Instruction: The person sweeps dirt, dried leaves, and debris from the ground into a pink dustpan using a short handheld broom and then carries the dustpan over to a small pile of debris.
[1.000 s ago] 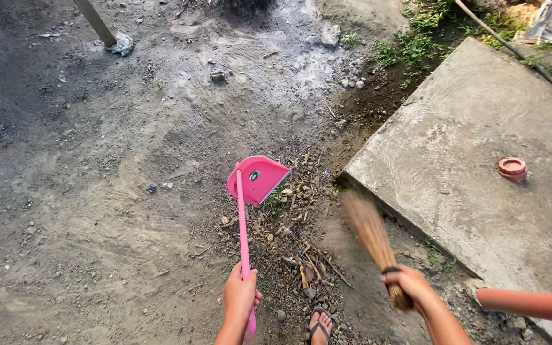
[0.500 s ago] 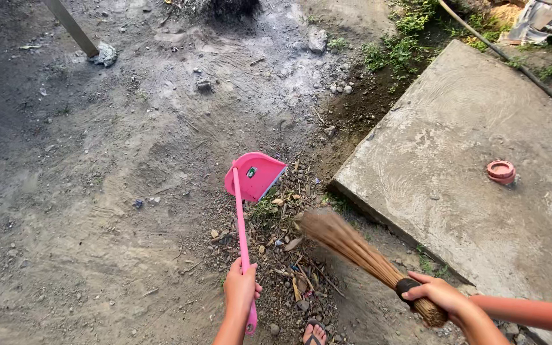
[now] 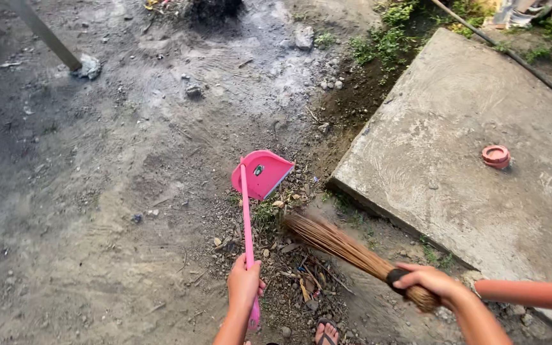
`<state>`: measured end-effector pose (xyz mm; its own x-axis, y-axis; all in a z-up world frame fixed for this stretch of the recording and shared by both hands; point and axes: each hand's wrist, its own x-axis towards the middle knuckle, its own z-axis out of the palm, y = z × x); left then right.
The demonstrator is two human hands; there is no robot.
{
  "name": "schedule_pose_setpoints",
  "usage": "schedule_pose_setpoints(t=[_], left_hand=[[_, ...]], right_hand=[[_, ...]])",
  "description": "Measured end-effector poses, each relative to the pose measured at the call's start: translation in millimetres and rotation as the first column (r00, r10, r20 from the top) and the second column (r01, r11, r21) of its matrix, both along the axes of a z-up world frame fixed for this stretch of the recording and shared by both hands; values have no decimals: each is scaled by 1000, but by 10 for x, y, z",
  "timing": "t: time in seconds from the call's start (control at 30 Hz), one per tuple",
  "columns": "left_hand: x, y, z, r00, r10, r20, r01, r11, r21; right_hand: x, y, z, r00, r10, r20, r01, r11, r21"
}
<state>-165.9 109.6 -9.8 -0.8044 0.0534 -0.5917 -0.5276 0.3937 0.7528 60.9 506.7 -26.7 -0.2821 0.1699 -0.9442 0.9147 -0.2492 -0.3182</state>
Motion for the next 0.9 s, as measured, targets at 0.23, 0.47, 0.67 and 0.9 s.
schedule_pose_setpoints(t=[0.23, 0.47, 0.67, 0.9], left_hand=[[-301, -377, 17, 992, -121, 30, 120, 993, 19], [-556, -927, 146, 957, -289, 19, 290, 955, -61], [-647, -1212, 182, 920, -388, 56, 391, 917, -74], [-569, -1245, 237, 872, -481, 94, 490, 862, -131]], right_hand=[[24, -697, -846, 945, -296, -136, 318, 929, 187], [170, -2236, -1004, 918, -397, 0, 390, 902, -183], [1596, -2629, -572, 810, -576, -111, 556, 814, -172], [2284, -3175, -804, 596, -802, -42, 784, 593, -185]])
